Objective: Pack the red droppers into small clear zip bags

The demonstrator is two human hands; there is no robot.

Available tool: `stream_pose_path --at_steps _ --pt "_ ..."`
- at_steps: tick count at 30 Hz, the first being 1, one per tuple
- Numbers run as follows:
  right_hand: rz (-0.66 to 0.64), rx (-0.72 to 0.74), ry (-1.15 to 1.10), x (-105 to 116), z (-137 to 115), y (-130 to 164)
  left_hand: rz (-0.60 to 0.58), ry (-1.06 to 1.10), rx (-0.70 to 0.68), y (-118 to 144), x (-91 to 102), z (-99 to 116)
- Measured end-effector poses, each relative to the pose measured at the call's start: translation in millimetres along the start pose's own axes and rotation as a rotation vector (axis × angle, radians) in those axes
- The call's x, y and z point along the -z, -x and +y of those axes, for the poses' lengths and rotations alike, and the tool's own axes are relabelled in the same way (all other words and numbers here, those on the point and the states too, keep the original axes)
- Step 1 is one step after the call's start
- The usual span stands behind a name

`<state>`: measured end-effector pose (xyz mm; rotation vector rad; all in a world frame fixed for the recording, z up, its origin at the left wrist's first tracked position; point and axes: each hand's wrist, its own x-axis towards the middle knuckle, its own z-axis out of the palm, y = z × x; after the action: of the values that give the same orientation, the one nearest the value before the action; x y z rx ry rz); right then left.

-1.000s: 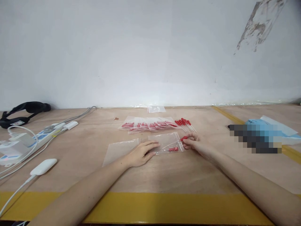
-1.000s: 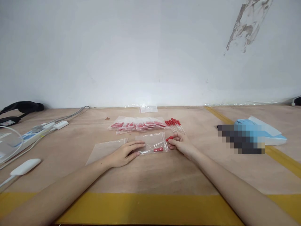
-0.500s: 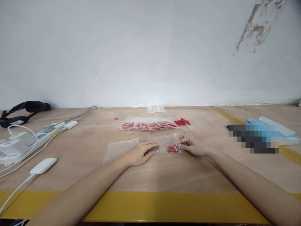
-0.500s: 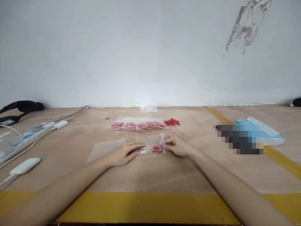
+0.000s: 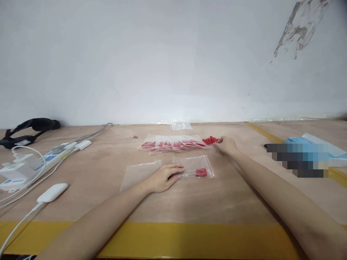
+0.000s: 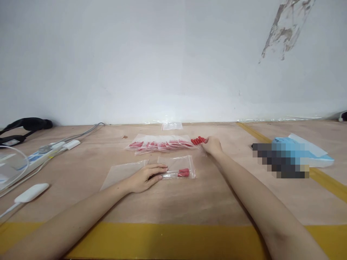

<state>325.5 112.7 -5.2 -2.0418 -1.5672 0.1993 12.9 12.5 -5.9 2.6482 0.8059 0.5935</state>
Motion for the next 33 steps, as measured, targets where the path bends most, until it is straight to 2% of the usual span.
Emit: stream_pose_path --at_steps 4,9,14,18,24,27,30,33 --pt "-0.047 -0.066 0.049 -4.4 -8.7 -6.3 -0.006 -0.022 -0.01 0.0 -0.2 0.3" --pt "-0.047 -0.07 0.013 10.3 -8.3 -3.0 -0.006 -0.025 -0.017 -0.1 -1.1 0.1" --pt "-0.031 -0.03 -0.337 25.1 2.8 13.3 -0.007 -0.016 -0.013 -0.6 -0.7 0.0" --pt "-0.088 -0.055 -0.553 24.6 8.0 25.2 -0.007 -0.03 -0.002 -0.6 -0.4 -0.2" --pt "-0.178 -0.026 -0.853 27.1 1.3 54.3 -0.015 -0.03 0.008 -0.3 0.8 2.0" --pt "-0.165 -0.03 -0.962 20.6 -2.3 72.8 -0.014 -0.038 0.006 -0.5 1.1 2.2" --pt "-0.113 -0.111 -1.099 8.5 -5.6 86.4 -0.016 -0.045 0.007 -0.3 1.2 1.9" --pt "-0.164 -0.166 -1.231 0.1 -9.3 95.4 -0.022 -0.053 0.014 0.0 1.6 2.9"
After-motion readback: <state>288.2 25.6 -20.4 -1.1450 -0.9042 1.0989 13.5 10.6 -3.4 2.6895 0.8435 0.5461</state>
